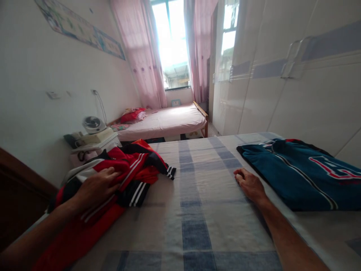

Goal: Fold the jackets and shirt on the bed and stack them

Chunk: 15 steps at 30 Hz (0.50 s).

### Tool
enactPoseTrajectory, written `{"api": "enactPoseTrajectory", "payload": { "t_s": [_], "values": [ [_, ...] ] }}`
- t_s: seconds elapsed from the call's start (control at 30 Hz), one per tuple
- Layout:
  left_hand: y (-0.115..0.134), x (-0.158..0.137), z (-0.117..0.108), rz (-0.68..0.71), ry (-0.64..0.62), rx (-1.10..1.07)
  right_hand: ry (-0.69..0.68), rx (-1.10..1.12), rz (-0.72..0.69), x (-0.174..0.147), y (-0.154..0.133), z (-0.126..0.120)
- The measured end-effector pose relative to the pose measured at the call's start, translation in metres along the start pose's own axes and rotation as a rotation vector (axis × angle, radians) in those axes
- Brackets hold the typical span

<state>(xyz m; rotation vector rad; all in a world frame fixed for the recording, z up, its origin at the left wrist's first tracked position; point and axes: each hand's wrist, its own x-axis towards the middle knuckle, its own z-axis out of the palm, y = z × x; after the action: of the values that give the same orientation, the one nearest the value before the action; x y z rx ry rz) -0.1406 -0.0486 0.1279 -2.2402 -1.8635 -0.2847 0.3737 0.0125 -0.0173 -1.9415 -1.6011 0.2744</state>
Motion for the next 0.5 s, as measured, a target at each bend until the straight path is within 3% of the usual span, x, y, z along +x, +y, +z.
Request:
{"api": "enactPoseTrajectory", "payload": {
  "t_s": [0.1, 0.17, 0.23, 0.3, 0.4, 0.5],
  "values": [
    [0.011, 0.007, -0.004, 0.023, -0.063, 0.093, 0.011, 0.003, 0.003, -0.001, -0.002, -0.001],
    [0.019, 0.017, -0.013, 0.018, 0.077, 0.152, 0.025, 0.024, -0.009, -0.004, -0.005, -0.003],
    [0.031, 0.029, -0.011, 0.103, 0.229, 0.183, 0.023, 0.049, -0.015, -0.007, -0.010, -0.004],
    [0.048, 0.040, 0.004, 0.285, 0.277, 0.172, 0.018, 0.061, -0.001, -0.009, -0.013, -0.004],
    [0.079, 0.054, 0.046, 0.581, 0.209, 0.148, 0.027, 0.054, 0.019, -0.010, -0.015, -0.003],
    [0.101, 0.065, 0.086, 0.671, 0.150, 0.153, 0.033, 0.058, 0.022, -0.010, -0.015, -0.002]
  ]
}}
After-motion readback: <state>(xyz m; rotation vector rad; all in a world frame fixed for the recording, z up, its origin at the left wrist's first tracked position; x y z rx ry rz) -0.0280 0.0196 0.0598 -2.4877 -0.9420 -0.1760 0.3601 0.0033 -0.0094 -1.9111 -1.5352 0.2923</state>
